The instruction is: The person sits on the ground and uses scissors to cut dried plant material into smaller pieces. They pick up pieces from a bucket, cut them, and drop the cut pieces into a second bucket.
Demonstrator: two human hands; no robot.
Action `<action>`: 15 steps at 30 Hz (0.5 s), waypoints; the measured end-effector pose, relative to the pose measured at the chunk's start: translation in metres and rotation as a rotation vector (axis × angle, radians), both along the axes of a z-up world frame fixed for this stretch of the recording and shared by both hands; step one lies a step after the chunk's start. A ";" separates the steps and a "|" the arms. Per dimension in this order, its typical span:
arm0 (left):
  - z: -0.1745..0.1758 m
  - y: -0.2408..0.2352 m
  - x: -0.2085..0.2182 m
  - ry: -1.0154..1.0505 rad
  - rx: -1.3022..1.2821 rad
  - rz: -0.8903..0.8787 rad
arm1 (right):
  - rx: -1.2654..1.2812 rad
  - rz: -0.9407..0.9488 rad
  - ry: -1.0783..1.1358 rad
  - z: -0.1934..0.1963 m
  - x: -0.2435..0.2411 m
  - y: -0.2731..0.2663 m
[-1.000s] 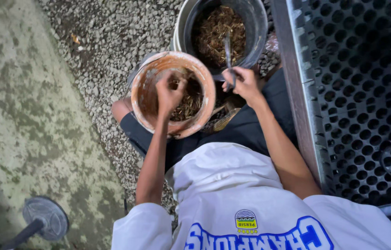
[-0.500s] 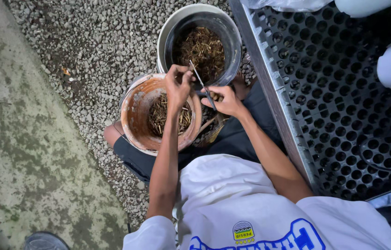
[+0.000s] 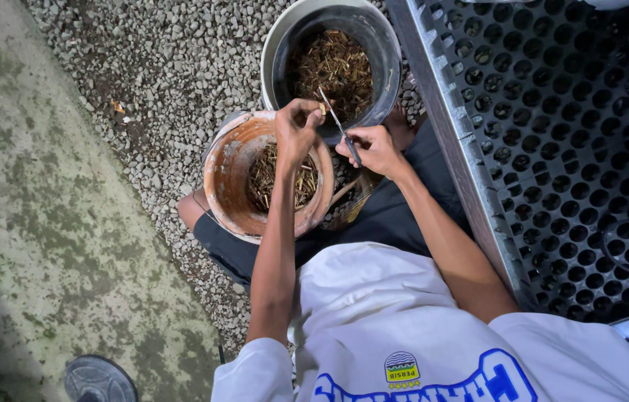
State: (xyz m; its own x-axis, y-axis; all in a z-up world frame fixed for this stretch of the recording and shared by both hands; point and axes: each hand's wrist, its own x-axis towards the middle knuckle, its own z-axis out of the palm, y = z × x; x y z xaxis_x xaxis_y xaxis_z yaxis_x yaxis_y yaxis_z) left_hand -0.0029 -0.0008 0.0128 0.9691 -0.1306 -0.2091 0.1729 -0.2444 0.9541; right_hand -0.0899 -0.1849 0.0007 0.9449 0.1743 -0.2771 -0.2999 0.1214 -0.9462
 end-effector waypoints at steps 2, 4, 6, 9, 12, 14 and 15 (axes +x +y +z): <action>0.002 0.000 0.001 0.017 0.004 0.008 | -0.003 0.005 0.015 0.001 0.000 0.000; 0.005 -0.001 0.002 0.034 0.008 0.009 | 0.038 0.006 -0.011 0.001 0.000 0.001; 0.007 0.000 0.002 0.054 0.012 0.003 | 0.050 0.017 -0.004 0.002 0.001 0.001; 0.010 0.002 0.004 0.129 0.061 -0.024 | 0.053 0.040 0.028 0.003 0.003 -0.001; 0.012 0.003 0.007 0.113 0.048 -0.037 | 0.067 0.029 0.024 0.000 0.004 -0.002; 0.011 0.001 0.008 0.074 0.053 -0.037 | 0.024 -0.001 0.055 -0.002 0.003 -0.002; 0.011 0.000 0.008 0.055 0.054 -0.038 | 0.014 -0.005 0.050 -0.003 0.003 -0.002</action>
State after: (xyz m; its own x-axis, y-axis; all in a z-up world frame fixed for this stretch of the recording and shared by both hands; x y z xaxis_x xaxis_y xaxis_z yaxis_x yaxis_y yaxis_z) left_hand 0.0053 -0.0003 0.0236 0.9506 -0.1536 -0.2697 0.2145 -0.3030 0.9285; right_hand -0.0869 -0.1869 -0.0026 0.9308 0.1734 -0.3218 -0.3462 0.1359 -0.9283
